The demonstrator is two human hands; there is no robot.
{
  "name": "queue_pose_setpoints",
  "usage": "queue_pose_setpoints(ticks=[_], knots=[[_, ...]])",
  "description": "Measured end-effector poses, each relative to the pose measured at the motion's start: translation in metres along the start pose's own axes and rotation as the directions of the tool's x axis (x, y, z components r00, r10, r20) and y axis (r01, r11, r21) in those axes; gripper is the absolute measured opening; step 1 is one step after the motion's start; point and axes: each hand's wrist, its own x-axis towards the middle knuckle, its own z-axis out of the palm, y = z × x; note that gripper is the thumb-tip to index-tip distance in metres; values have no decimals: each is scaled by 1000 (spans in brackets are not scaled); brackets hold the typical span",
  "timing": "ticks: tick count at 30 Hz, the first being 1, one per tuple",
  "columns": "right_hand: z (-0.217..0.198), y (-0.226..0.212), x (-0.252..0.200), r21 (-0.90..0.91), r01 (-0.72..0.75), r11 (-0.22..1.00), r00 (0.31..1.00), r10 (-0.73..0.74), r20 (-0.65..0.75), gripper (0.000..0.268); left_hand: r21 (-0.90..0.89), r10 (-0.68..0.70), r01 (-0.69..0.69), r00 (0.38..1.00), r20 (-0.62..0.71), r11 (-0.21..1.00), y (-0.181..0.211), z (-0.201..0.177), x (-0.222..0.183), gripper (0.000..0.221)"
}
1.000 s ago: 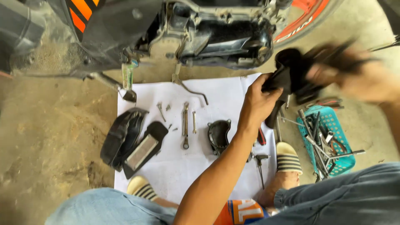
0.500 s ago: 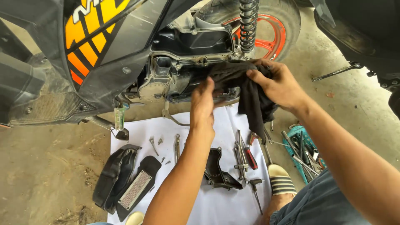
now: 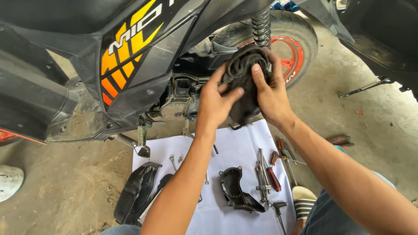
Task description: Cleaning and inspecting motorcycle engine components during maintenance
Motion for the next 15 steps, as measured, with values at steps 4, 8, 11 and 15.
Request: queue_pose_setpoints(ticks=[4, 8, 11, 15], knots=[[11, -15, 13, -19, 294, 956, 880, -263, 395, 64, 195, 80, -35, 971, -227, 980, -11, -30, 31, 44], [14, -30, 33, -94, 357, 929, 813, -260, 521, 48, 473, 147, -81, 984, -105, 877, 44, -59, 19, 50], [3, -35, 46, -245, 554, 796, 804, -435, 406, 60, 528, 135, -127, 991, 23, 840, 67, -89, -3, 64], [-24, -43, 64, -175, 617, 768, 746, -499, 441, 66, 597, 360, -204, 920, -153, 776, 86, -104, -40, 28]])
